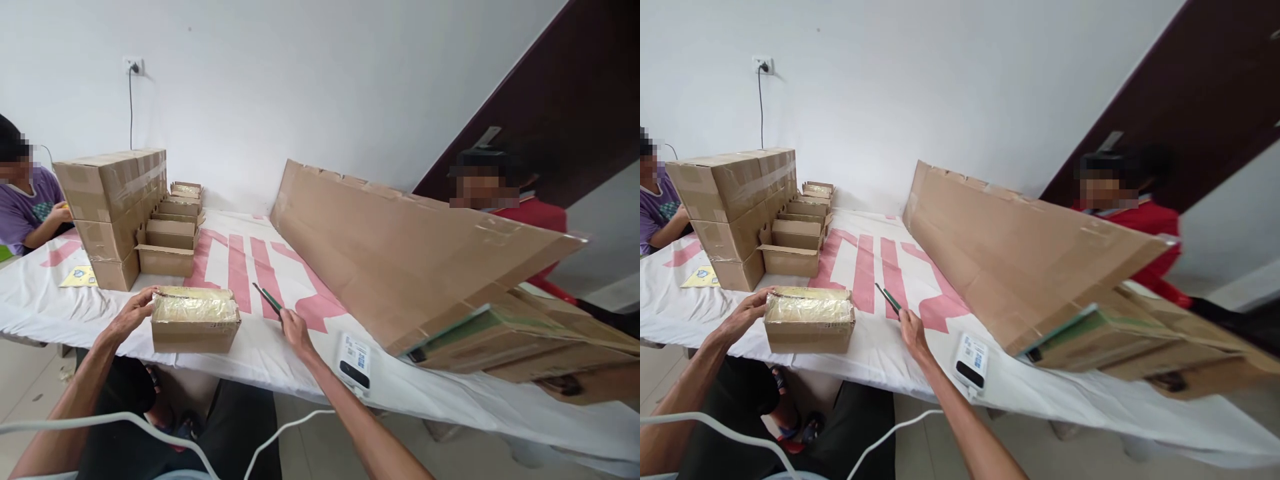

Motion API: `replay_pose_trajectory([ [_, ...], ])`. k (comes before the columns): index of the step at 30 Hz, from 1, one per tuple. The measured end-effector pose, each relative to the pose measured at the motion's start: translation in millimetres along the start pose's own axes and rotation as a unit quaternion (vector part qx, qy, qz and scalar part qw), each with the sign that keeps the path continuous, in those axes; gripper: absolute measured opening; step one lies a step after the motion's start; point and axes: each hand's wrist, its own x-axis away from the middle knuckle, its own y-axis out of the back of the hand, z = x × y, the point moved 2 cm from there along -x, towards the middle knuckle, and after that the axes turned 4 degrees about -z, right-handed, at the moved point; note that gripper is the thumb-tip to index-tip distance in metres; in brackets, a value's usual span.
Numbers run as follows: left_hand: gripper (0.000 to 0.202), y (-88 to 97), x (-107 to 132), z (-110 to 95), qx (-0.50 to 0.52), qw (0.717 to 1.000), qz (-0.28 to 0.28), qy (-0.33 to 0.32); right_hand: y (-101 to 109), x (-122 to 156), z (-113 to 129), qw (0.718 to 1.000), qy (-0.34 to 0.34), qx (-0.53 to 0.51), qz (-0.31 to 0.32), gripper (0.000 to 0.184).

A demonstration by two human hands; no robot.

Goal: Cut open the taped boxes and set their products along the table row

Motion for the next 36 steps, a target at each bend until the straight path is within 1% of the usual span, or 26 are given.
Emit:
replay_pose_trajectory([
  [2, 0.057, -3.5, 1, -3, 0.005, 1.000, 0.006, -0.017, 1, -14, 30, 0.999, -0.006, -0.045, 0.018, 0.062],
  [4, 0.061, -4.9, 2, -3, 0.008, 1.000, 0.006, -0.027, 4, -27, 70, 0.995, 0.005, -0.086, 0.047, 0.060],
  [6, 0.062, -4.8, 3, -2, 0.006, 0.999, 0.003, -0.032, 4, -34, 114, 0.978, 0.032, -0.156, 0.135, 0.054],
  [8, 0.061, -4.2, 4, 0, -0.001, 0.999, 0.005, -0.033, 5, -38, 155, 0.964, 0.083, -0.165, 0.191, 0.049],
  [9, 0.060, -4.0, 4, 0, -0.006, 0.999, 0.007, -0.035, 5, -39, 172, 0.958, 0.103, -0.162, 0.215, 0.046],
  [11, 0.056, -4.1, 5, 0, -0.019, 0.999, 0.007, -0.042, 2, -41, 195, 0.948, 0.128, -0.150, 0.249, 0.042],
  [14, 0.050, -5.2, 6, -1, -0.036, 0.998, 0.002, -0.053, -4, -44, 210, 0.941, 0.152, -0.127, 0.274, 0.038],
  [20, 0.044, -6.1, 6, 1, -0.062, 0.996, -0.009, -0.058, -13, -48, 217, 0.933, 0.185, -0.101, 0.290, 0.029],
  [29, 0.040, -6.6, 7, 2, -0.052, 0.996, -0.012, -0.071, -16, -51, 230, 0.925, 0.227, -0.026, 0.303, 0.022],
  [32, 0.038, -6.3, 7, 3, -0.049, 0.996, -0.010, -0.070, -17, -52, 241, 0.917, 0.242, -0.001, 0.316, 0.020],
  [36, 0.040, -4.8, 5, 7, -0.054, 0.997, -0.018, -0.060, -21, -55, 264, 0.905, 0.257, 0.053, 0.334, 0.017],
])
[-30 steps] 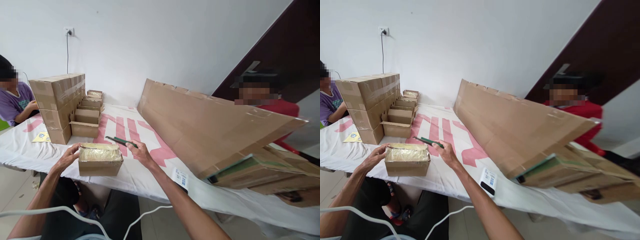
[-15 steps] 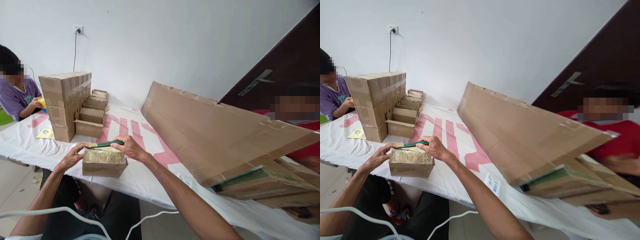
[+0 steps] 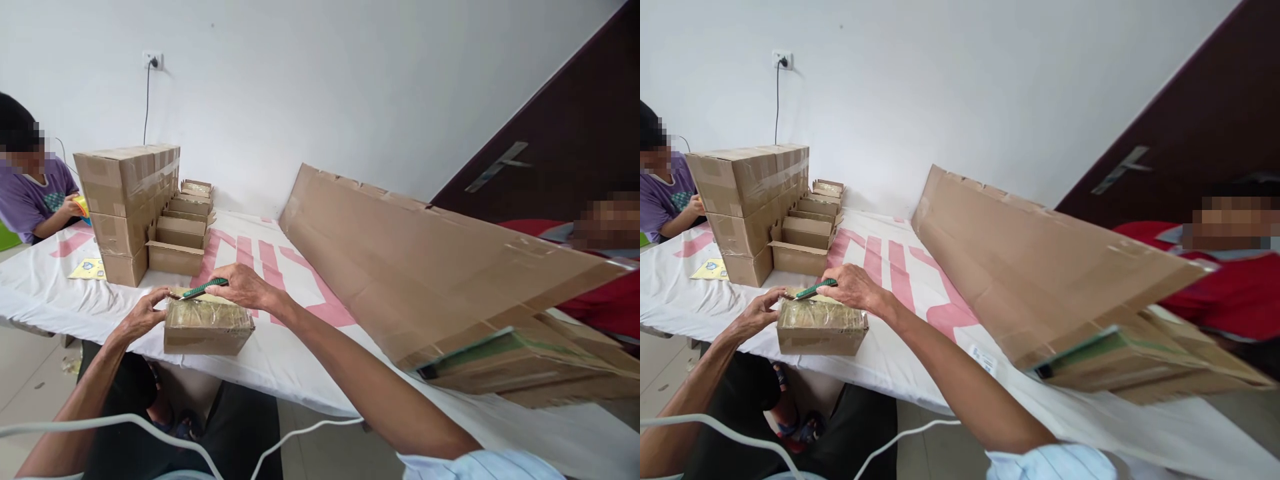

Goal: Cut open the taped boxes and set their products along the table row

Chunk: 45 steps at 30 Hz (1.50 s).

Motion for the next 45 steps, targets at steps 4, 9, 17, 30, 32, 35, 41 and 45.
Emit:
replay_pose_trajectory([
  [4, 0.040, 1.9, -1, 1, -0.012, 1.000, -0.008, 0.010, 11, -14, 10, 0.997, 0.015, 0.059, 0.040, 0.016],
  [9, 0.041, 3.4, -2, -1, -0.020, 1.000, 0.012, 0.016, 35, -13, -5, 0.989, 0.021, 0.127, 0.073, 0.021],
  [17, 0.041, 2.3, -7, 10, -0.030, 0.999, -0.011, -0.001, 38, -14, -12, 0.989, 0.019, 0.130, 0.065, 0.020],
  [30, 0.039, 2.0, -7, 9, -0.032, 0.999, -0.019, 0.025, 58, 10, -30, 0.987, -0.007, 0.141, 0.080, 0.025],
  [32, 0.040, 2.4, -7, 8, -0.029, 0.999, -0.014, 0.029, 61, 12, -29, 0.984, -0.007, 0.154, 0.092, 0.022],
  [35, 0.039, 3.2, -7, 7, -0.024, 0.999, -0.005, 0.028, 69, 18, -32, 0.980, -0.031, 0.163, 0.111, 0.020],
  [41, 0.039, 4.6, -9, 7, -0.041, 0.999, -0.006, 0.032, 70, 31, -52, 0.976, -0.046, 0.187, 0.098, 0.021],
  [45, 0.041, 4.8, -9, 2, -0.042, 0.999, 0.003, 0.024, 78, 42, -63, 0.985, -0.042, 0.150, 0.079, 0.019],
])
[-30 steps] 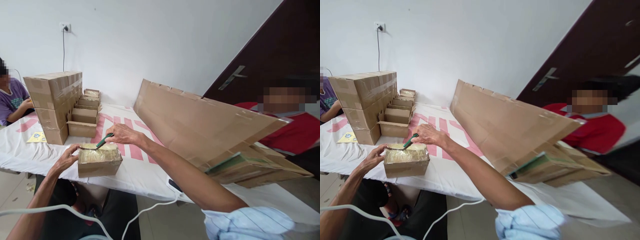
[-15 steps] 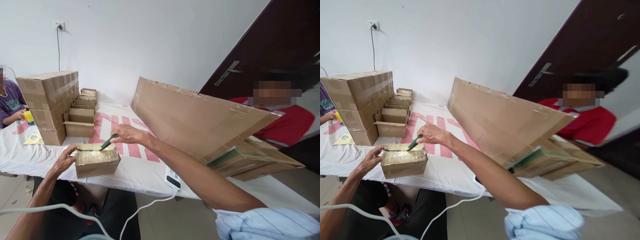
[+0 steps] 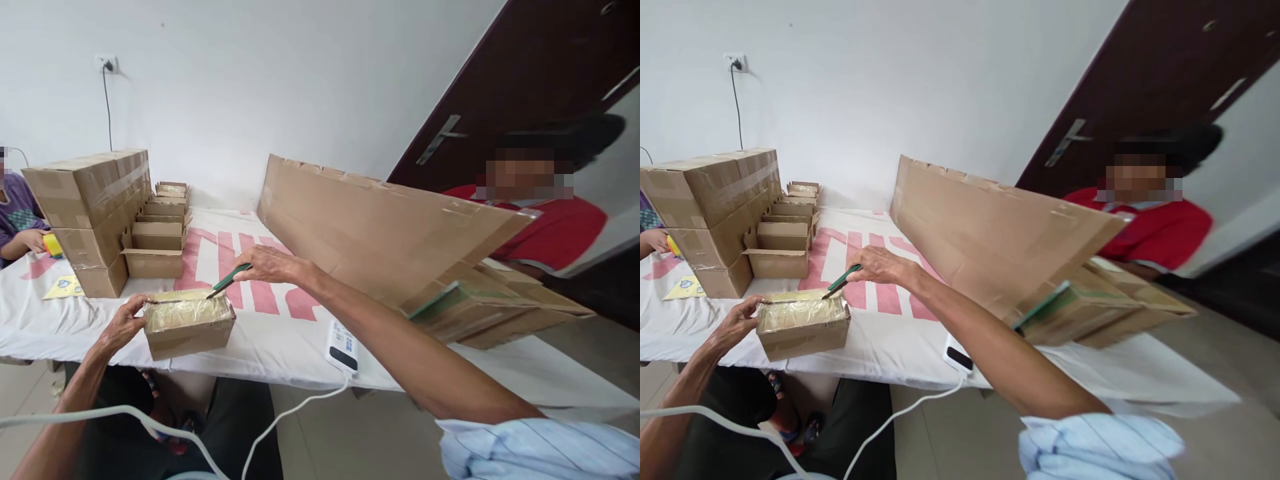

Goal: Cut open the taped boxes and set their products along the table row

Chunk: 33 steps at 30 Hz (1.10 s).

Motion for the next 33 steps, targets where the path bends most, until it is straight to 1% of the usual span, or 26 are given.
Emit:
replay_pose_trajectory([
  [2, 0.041, -0.4, 0, -2, 0.000, 1.000, 0.000, -0.004, 1, 6, -8, 1.000, -0.013, -0.008, -0.009, 0.020],
  [4, 0.039, -0.9, -1, -5, -0.007, 1.000, -0.004, -0.011, -5, 7, -12, 1.000, -0.021, 0.008, -0.018, 0.019],
  [8, 0.039, -0.6, -2, -10, -0.031, 0.999, -0.002, -0.024, -23, -9, -5, 0.999, 0.019, 0.020, -0.029, 0.018],
  [9, 0.039, 0.3, -2, -10, -0.031, 0.999, -0.002, -0.024, -24, -12, -4, 0.999, 0.025, 0.015, -0.029, 0.017],
  [11, 0.039, 3.1, 0, -11, -0.026, 0.999, -0.008, -0.024, -18, -11, -10, 0.999, 0.018, -0.010, -0.033, 0.016],
  [13, 0.039, 5.8, 3, -10, -0.021, 0.999, -0.012, -0.022, -6, 2, -27, 0.996, -0.001, -0.066, -0.056, 0.018],
  [14, 0.039, 6.6, 4, -9, -0.021, 1.000, -0.010, -0.019, -1, 11, -39, 0.992, -0.007, -0.106, -0.067, 0.022],
  [15, 0.040, 6.7, 5, -9, -0.021, 1.000, -0.008, -0.015, 2, 21, -53, 0.985, -0.026, -0.147, -0.092, 0.028],
  [16, 0.041, 6.2, 5, -8, -0.020, 1.000, -0.005, -0.012, 2, 31, -67, 0.975, -0.048, -0.174, -0.128, 0.035],
  [17, 0.042, 5.2, 4, -8, -0.020, 1.000, -0.004, -0.009, -2, 41, -80, 0.962, -0.070, -0.187, -0.184, 0.040],
  [18, 0.043, 3.8, 4, -7, -0.021, 1.000, -0.003, -0.006, -12, 49, -90, 0.951, -0.089, -0.184, -0.231, 0.042],
  [19, 0.044, 2.1, 3, -7, -0.022, 1.000, -0.003, -0.004, -28, 55, -98, 0.944, -0.105, -0.171, -0.263, 0.041],
  [21, 0.045, -0.6, 2, -9, -0.028, 1.000, -0.001, -0.004, -73, 62, -104, 0.934, -0.146, -0.135, -0.296, 0.038],
  [23, 0.046, -1.6, 2, -12, -0.040, 0.999, 0.006, -0.010, -127, 65, -100, 0.926, -0.202, -0.096, -0.305, 0.040],
  [25, 0.047, -0.5, 4, -17, -0.062, 0.998, 0.020, -0.017, -177, 68, -89, 0.922, -0.229, -0.083, -0.301, 0.039],
  [27, 0.050, 1.6, 6, -22, -0.083, 0.996, 0.033, -0.015, -216, 73, -79, 0.919, -0.246, -0.074, -0.299, 0.039],
  [29, 0.052, 3.0, 7, -27, -0.091, 0.995, 0.039, -0.012, -239, 78, -72, 0.918, -0.267, -0.052, -0.290, 0.039],
  [30, 0.053, 3.1, 6, -28, -0.091, 0.995, 0.041, -0.012, -245, 79, -70, 0.918, -0.277, -0.037, -0.282, 0.039],
  [31, 0.053, 2.7, 6, -29, -0.089, 0.995, 0.045, -0.011, -247, 79, -69, 0.917, -0.283, -0.025, -0.279, 0.039],
  [33, 0.054, 1.1, 4, -30, -0.087, 0.995, 0.052, -0.008, -242, 75, -65, 0.916, -0.271, -0.039, -0.293, 0.037],
])
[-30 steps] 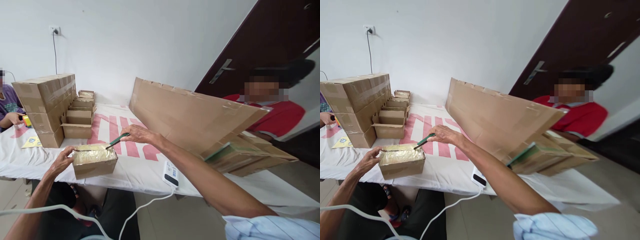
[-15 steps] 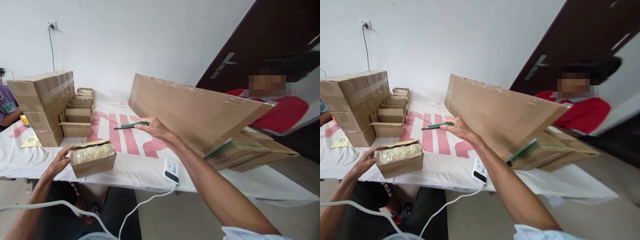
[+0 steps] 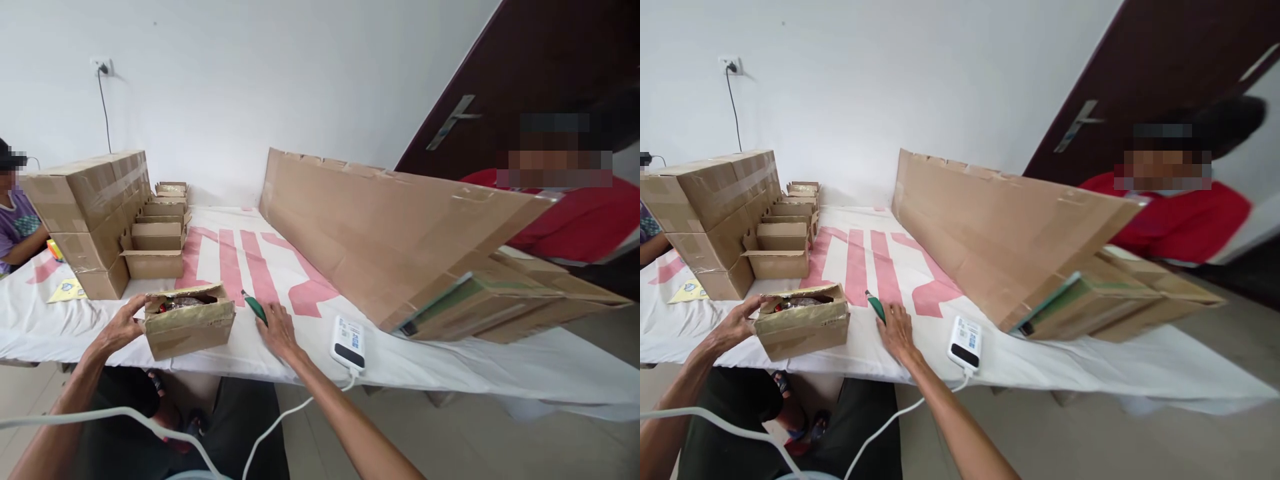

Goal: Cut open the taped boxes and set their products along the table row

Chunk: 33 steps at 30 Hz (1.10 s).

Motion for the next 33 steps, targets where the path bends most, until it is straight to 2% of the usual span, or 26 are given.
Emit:
replay_pose_trajectory([
  [2, 0.058, -1.4, -3, 0, -0.004, 1.000, 0.004, 0.002, 8, -9, 15, 0.994, 0.018, -0.103, -0.016, 0.037],
  [5, 0.058, -2.3, -7, 0, -0.022, 1.000, 0.004, -0.011, 25, -20, 50, 0.958, 0.046, -0.284, -0.008, 0.040],
  [7, 0.054, -1.9, -9, -1, -0.037, 0.999, 0.001, -0.025, 37, -21, 77, 0.937, 0.068, -0.342, -0.003, 0.040],
  [10, 0.046, -0.3, -11, -2, -0.066, 0.997, -0.015, -0.042, 55, -23, 109, 0.924, 0.098, -0.369, -0.005, 0.040],
  [15, 0.025, 3.3, -17, -14, -0.123, 0.984, -0.103, -0.072, 73, -48, 133, 0.933, 0.168, -0.318, -0.027, 0.035],
  [17, 0.023, 2.7, -24, -21, -0.137, 0.979, -0.119, -0.097, 76, -66, 140, 0.941, 0.193, -0.278, -0.007, 0.030],
  [21, 0.020, -1.4, -45, -28, -0.169, 0.978, -0.077, -0.095, 76, -99, 157, 0.953, 0.213, -0.187, 0.111, 0.029],
  [24, 0.019, -3.2, -60, -30, -0.234, 0.967, -0.052, -0.088, 75, -113, 167, 0.948, 0.213, -0.140, 0.191, 0.019],
  [26, 0.020, -4.5, -68, -30, -0.269, 0.956, -0.042, -0.110, 75, -118, 171, 0.948, 0.207, -0.129, 0.205, 0.014],
  [29, 0.026, -7.4, -77, -32, -0.290, 0.945, -0.014, -0.149, 72, -123, 174, 0.954, 0.194, -0.125, 0.192, 0.016],
  [33, 0.025, -7.4, -86, -34, -0.272, 0.949, -0.001, -0.160, 65, -128, 173, 0.960, 0.177, -0.124, 0.176, 0.019],
])
